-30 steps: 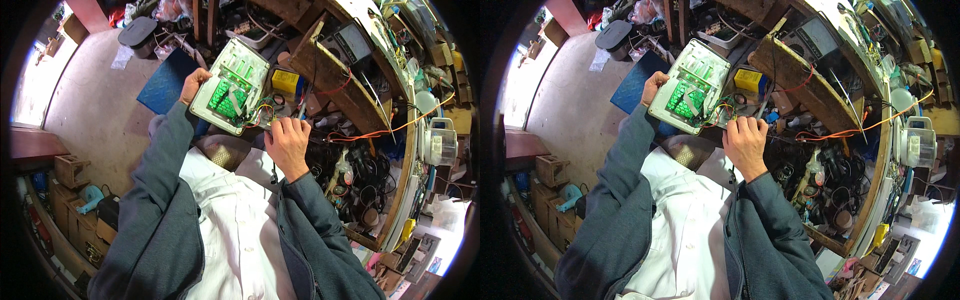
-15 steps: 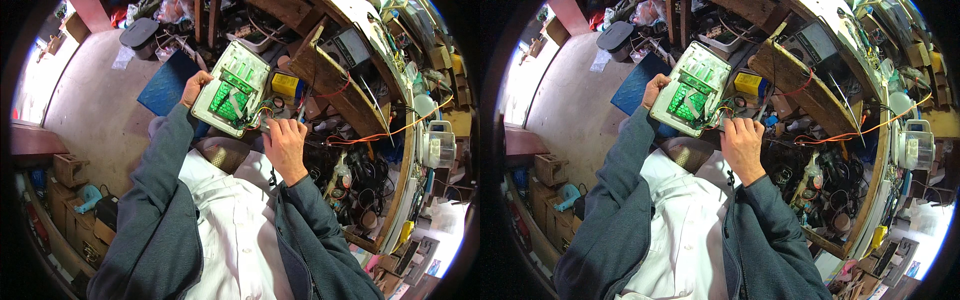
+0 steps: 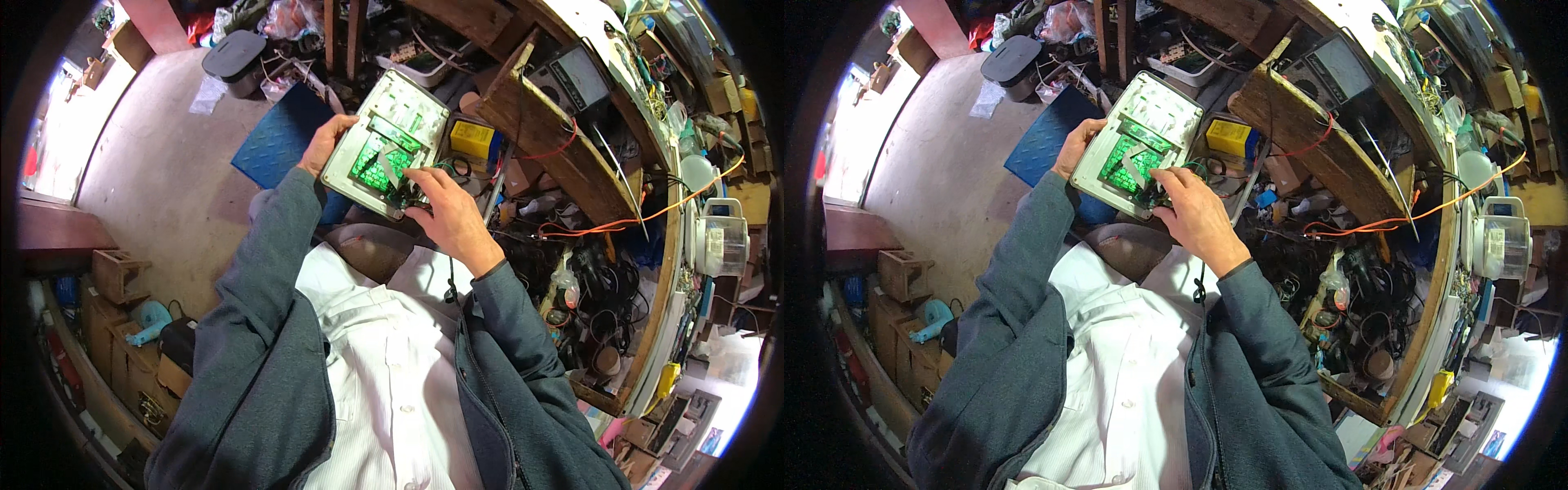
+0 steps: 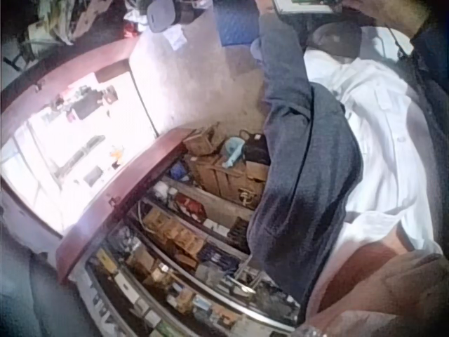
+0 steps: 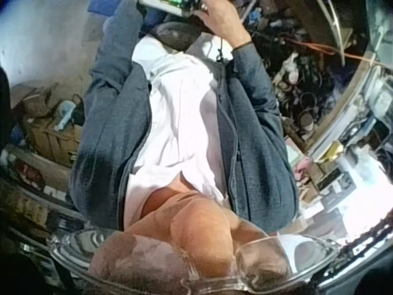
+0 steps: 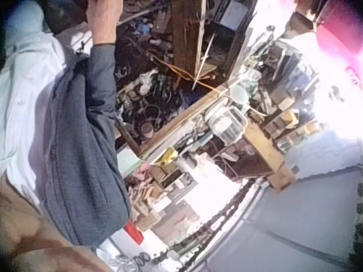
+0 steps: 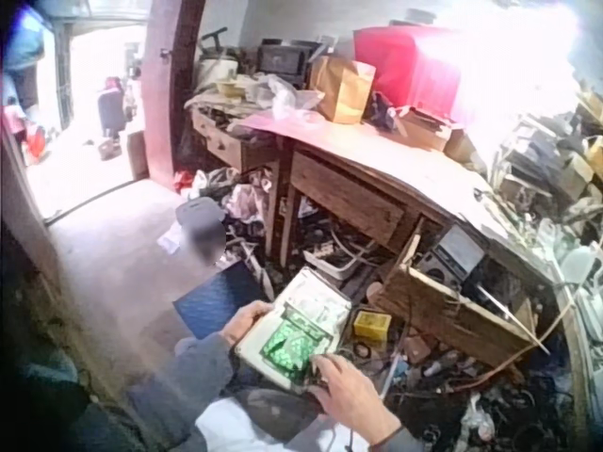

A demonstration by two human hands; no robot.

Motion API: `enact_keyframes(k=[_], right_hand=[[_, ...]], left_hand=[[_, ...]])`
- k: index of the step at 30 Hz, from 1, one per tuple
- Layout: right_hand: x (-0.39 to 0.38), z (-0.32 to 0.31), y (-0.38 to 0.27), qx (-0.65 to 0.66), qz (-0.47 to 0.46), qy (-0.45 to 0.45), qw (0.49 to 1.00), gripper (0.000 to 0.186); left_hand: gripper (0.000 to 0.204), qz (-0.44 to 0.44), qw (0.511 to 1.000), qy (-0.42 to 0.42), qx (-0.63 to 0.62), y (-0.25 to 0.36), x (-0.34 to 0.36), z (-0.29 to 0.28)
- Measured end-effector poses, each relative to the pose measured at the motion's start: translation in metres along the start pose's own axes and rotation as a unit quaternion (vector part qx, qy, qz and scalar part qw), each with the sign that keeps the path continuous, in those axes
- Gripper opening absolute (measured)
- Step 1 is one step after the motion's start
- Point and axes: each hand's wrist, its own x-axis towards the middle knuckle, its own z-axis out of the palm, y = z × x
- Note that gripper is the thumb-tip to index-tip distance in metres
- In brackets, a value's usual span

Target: The person is repairing an electronic device, likely a calculator, by connecting wires to its internal circuit board. They use a multimeter to test connections and apply electrical tape to insulate the wires.

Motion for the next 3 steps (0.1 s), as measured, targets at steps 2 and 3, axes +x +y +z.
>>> enact_keyframes(k=[2, 3], right_hand=[[0.0017, 0.0010, 0.0026, 0.015, 0.020, -0.025, 0.999, 0.055], [0.0021, 0.0027, 0.0057, 0.013, 0.022, -0.036, 0.999, 0.054]], left_hand=[[0.045, -0.020, 1.000, 0.010, 0.002, 0.0012, -0.0059, 0.0004], [0.049, -0.031, 0.999, 0.014, 0.004, 0.0011, -0.0108, 0.0043]])
